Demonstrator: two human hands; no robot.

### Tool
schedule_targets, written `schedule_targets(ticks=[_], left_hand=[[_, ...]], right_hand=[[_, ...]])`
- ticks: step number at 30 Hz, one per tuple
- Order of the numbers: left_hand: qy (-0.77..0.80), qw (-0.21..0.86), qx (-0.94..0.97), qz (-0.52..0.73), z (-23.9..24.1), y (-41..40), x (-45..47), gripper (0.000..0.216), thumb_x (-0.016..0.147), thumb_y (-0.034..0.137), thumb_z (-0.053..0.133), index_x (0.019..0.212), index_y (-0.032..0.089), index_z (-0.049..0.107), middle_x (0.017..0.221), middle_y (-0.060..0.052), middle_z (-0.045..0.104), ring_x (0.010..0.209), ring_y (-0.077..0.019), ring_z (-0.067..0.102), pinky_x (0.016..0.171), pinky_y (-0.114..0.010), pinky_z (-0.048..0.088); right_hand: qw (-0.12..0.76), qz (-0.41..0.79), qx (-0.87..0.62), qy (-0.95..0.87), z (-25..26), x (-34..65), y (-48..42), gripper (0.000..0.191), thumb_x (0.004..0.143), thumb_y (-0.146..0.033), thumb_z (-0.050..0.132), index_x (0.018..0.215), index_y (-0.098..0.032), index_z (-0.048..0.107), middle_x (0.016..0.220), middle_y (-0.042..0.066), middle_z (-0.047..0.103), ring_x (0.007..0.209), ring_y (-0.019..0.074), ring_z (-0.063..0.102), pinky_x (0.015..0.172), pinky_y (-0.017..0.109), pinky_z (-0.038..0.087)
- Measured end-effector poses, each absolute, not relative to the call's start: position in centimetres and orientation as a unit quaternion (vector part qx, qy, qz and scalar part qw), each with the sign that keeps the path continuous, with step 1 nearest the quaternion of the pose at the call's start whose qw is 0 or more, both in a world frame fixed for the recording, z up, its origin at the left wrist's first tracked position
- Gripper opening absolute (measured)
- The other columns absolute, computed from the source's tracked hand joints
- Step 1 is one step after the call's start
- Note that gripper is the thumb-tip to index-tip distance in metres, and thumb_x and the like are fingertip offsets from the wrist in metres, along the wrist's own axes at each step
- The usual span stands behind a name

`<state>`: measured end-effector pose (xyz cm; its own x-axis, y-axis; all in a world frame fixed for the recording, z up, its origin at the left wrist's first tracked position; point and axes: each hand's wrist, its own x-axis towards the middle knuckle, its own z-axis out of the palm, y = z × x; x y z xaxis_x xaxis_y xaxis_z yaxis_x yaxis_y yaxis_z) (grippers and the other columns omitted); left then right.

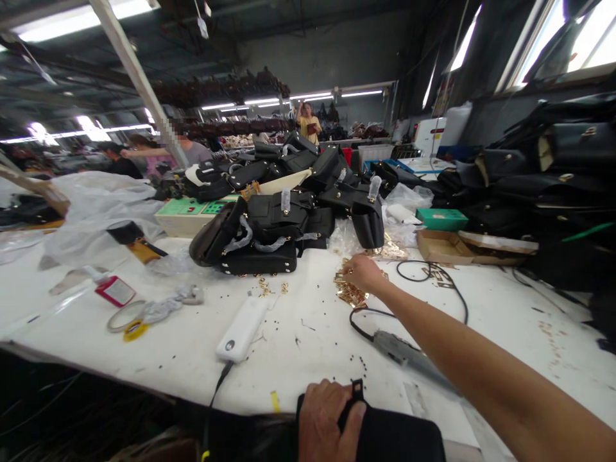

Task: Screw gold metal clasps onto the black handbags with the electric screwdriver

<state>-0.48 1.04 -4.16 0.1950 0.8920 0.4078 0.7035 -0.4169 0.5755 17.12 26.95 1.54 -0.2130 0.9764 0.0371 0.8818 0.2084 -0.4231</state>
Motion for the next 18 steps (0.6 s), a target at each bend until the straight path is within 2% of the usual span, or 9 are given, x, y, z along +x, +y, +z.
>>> schedule_targets(ticks=[6,8,10,12,15,18], left_hand=[[0.568,0.194,0.727,0.334,-2.7,0.8,-0.1,0.029,0.100,0.032,0.048,0.078,0.023,0.066,0.076,-0.001,0.068,0.076,-0.0187,0.063,0.072,-0.032,0.041],[0.584,0.212,0.705,0.342,-2.6,0.5,0.2,0.029,0.099,0.033,0.048,0.080,0.024,0.069,0.079,-0.001,0.070,0.078,-0.0193,0.063,0.074,-0.033,0.041],[0.594,0.228,0.688,0.349,-2.5,0.1,0.5,0.026,0.097,0.031,0.051,0.084,0.025,0.072,0.082,-0.001,0.072,0.081,-0.0200,0.064,0.075,-0.033,0.041],[0.598,0.240,0.678,0.354,-2.2,-0.4,0.8,0.023,0.095,0.028,0.053,0.087,0.027,0.074,0.084,0.000,0.074,0.083,-0.0203,0.065,0.077,-0.034,0.041],[0.604,0.243,0.667,0.361,-1.4,-1.3,1.2,0.022,0.092,0.026,0.054,0.086,0.026,0.075,0.085,0.000,0.075,0.084,-0.0204,0.066,0.080,-0.034,0.040],[0.611,0.249,0.658,0.364,-0.5,-2.5,1.7,0.022,0.091,0.028,0.055,0.086,0.026,0.075,0.086,0.001,0.076,0.086,-0.0198,0.067,0.082,-0.034,0.039]], right_hand=[[0.261,0.274,-0.581,-0.720,4.3,19.3,21.3,0.032,0.093,-0.041,0.056,0.102,-0.017,0.074,0.091,0.003,0.073,0.075,0.0140,0.063,0.066,0.023,0.048],[0.306,0.355,-0.556,-0.686,4.8,19.8,17.7,0.035,0.090,-0.046,0.057,0.099,-0.016,0.072,0.081,0.003,0.070,0.066,0.0134,0.060,0.056,0.023,0.044],[0.333,0.436,-0.540,-0.639,4.8,20.2,13.7,0.031,0.085,-0.045,0.062,0.092,-0.016,0.071,0.072,0.001,0.067,0.059,0.0124,0.055,0.050,0.023,0.040],[0.317,0.476,-0.532,-0.625,4.1,20.4,10.0,0.028,0.085,-0.045,0.063,0.090,-0.018,0.069,0.070,0.000,0.066,0.055,0.0118,0.052,0.051,0.023,0.040],[0.312,0.528,-0.495,-0.616,2.5,20.5,5.9,0.029,0.086,-0.047,0.061,0.091,-0.018,0.067,0.070,0.001,0.067,0.063,0.0149,0.059,0.054,0.024,0.042],[0.333,0.527,-0.502,-0.599,1.5,20.5,3.5,0.036,0.085,-0.052,0.060,0.098,-0.018,0.067,0.070,0.001,0.066,0.067,0.0168,0.062,0.054,0.025,0.044]])
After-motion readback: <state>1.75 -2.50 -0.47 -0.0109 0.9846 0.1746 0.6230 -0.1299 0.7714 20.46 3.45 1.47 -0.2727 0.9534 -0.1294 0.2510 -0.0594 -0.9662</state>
